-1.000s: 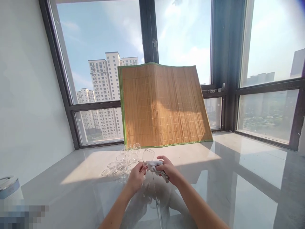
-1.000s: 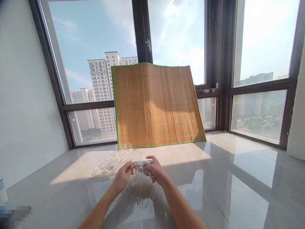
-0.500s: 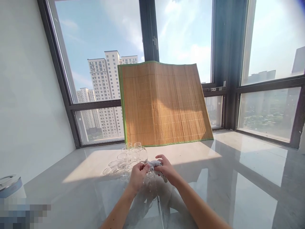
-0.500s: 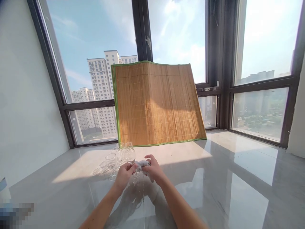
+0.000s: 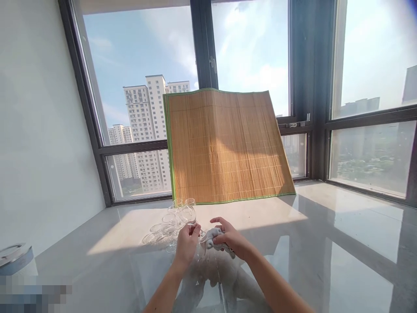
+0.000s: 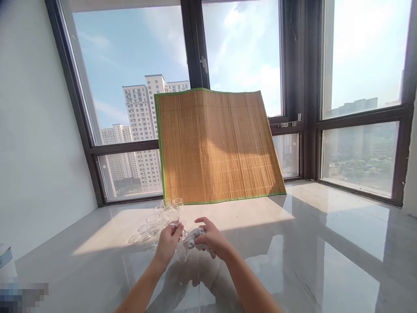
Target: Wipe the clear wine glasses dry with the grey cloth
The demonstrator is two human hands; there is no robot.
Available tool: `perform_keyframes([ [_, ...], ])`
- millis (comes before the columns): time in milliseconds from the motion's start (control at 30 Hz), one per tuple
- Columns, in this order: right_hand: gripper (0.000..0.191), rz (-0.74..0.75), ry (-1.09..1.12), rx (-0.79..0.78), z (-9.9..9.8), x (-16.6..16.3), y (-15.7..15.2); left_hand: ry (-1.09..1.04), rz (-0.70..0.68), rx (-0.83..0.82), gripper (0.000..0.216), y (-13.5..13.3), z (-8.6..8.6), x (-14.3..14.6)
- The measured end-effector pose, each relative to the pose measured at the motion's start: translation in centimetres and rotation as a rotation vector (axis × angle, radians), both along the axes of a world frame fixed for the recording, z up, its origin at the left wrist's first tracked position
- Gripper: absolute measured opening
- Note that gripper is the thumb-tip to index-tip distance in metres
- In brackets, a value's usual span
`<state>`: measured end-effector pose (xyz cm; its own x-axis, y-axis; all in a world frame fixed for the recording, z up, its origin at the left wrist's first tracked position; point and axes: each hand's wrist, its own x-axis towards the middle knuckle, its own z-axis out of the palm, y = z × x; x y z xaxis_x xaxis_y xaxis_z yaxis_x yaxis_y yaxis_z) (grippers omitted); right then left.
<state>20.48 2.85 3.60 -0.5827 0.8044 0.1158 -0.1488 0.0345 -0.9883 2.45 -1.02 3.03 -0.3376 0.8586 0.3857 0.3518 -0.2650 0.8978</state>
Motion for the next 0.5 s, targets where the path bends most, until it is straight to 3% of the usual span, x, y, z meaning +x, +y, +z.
perform_keyframes([
  [267, 0.062, -0.092, 0.111, 0.032, 0.0, 0.5, 0.7, 0.193, 0.035, -0.081, 0.033, 0.5, -1.1, -0.6],
  [400, 0.063, -0.101, 0.136, 0.034, 0.3, 0.4, 0.5, 0.392, -0.041, -0.173, 0.025, 1.0, -2.5, -0.7],
  [500, 0.07, -0.102, 0.13, 0.027, 0.4, 0.3, 0.1, 0.401, -0.094, -0.207, 0.026, 1.2, -3.2, -0.7],
])
